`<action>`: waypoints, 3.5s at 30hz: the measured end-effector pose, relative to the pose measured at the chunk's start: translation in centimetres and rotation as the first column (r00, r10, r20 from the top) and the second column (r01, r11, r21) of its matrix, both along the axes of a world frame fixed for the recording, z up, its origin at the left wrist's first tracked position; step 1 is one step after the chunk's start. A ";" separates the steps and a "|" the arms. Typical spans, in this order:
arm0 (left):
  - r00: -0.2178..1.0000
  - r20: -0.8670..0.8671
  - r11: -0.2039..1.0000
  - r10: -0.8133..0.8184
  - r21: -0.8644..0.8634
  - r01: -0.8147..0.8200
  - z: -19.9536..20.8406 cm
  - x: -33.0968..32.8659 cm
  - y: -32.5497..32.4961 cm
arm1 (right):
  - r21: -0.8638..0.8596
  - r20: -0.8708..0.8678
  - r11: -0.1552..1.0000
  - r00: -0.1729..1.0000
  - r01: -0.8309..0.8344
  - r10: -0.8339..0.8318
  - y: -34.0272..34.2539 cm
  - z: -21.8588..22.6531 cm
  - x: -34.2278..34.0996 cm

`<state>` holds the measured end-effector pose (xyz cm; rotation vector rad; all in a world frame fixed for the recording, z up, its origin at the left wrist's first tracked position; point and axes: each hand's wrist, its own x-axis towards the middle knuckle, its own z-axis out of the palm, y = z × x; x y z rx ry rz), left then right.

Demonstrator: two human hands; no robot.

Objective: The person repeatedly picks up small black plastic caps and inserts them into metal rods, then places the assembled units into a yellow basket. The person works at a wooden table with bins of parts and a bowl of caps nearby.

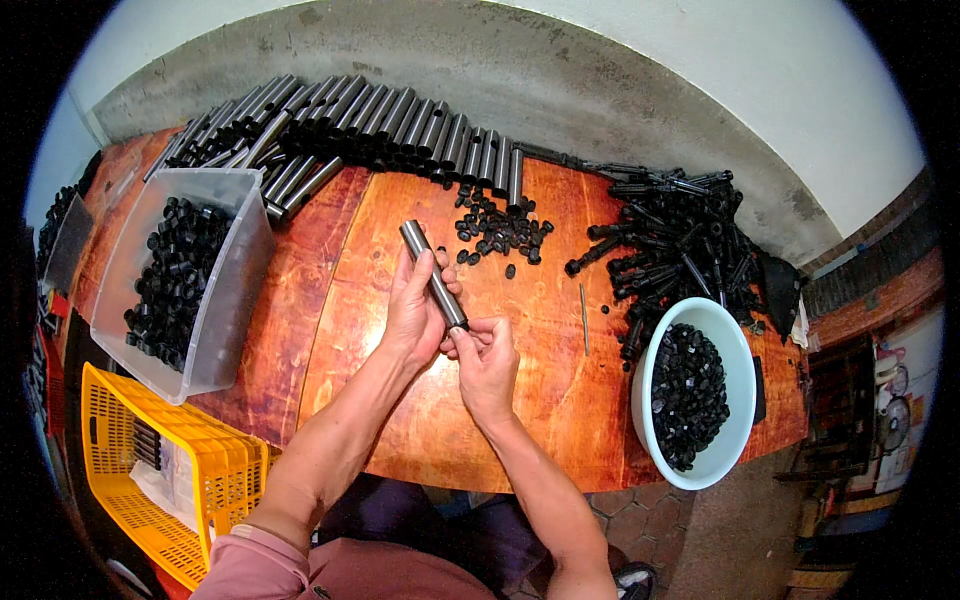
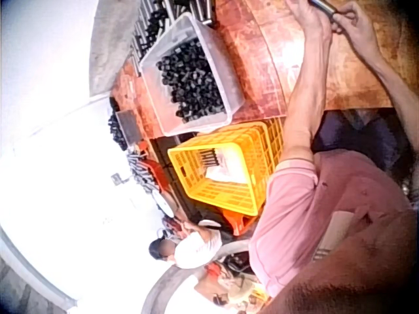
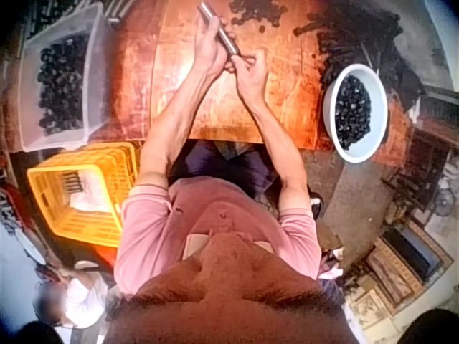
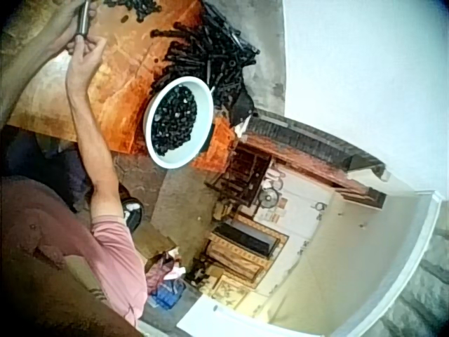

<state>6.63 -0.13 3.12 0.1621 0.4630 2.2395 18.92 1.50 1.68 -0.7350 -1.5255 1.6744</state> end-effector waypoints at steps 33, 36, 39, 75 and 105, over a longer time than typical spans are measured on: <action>0.959 0.199 0.973 -0.204 -0.067 0.221 0.4 3.4 0.0 | 0.596 -0.108 0.744 0.948 0.303 -0.300 -0.1 2.1 -0.4; 0.974 0.182 0.975 -0.138 -0.146 0.165 0.5 4.0 -0.2 | 0.625 -0.109 0.712 0.939 0.320 -0.326 -0.3 2.0 -0.4; 0.981 0.150 0.977 -0.120 -0.159 0.144 0.4 4.4 0.0 | 0.699 -0.094 0.635 0.922 0.330 -0.375 -0.1 1.3 0.0; 0.970 -0.005 0.962 -0.245 -0.129 0.242 -0.4 1.4 -0.1 | 0.492 0.041 0.853 0.974 0.174 -0.222 0.4 1.6 -0.3; 0.887 -0.459 0.832 0.041 -0.476 -0.284 2.4 -1.1 -3.5 | 0.146 0.017 0.981 0.991 0.130 -0.134 2.3 0.4 -0.7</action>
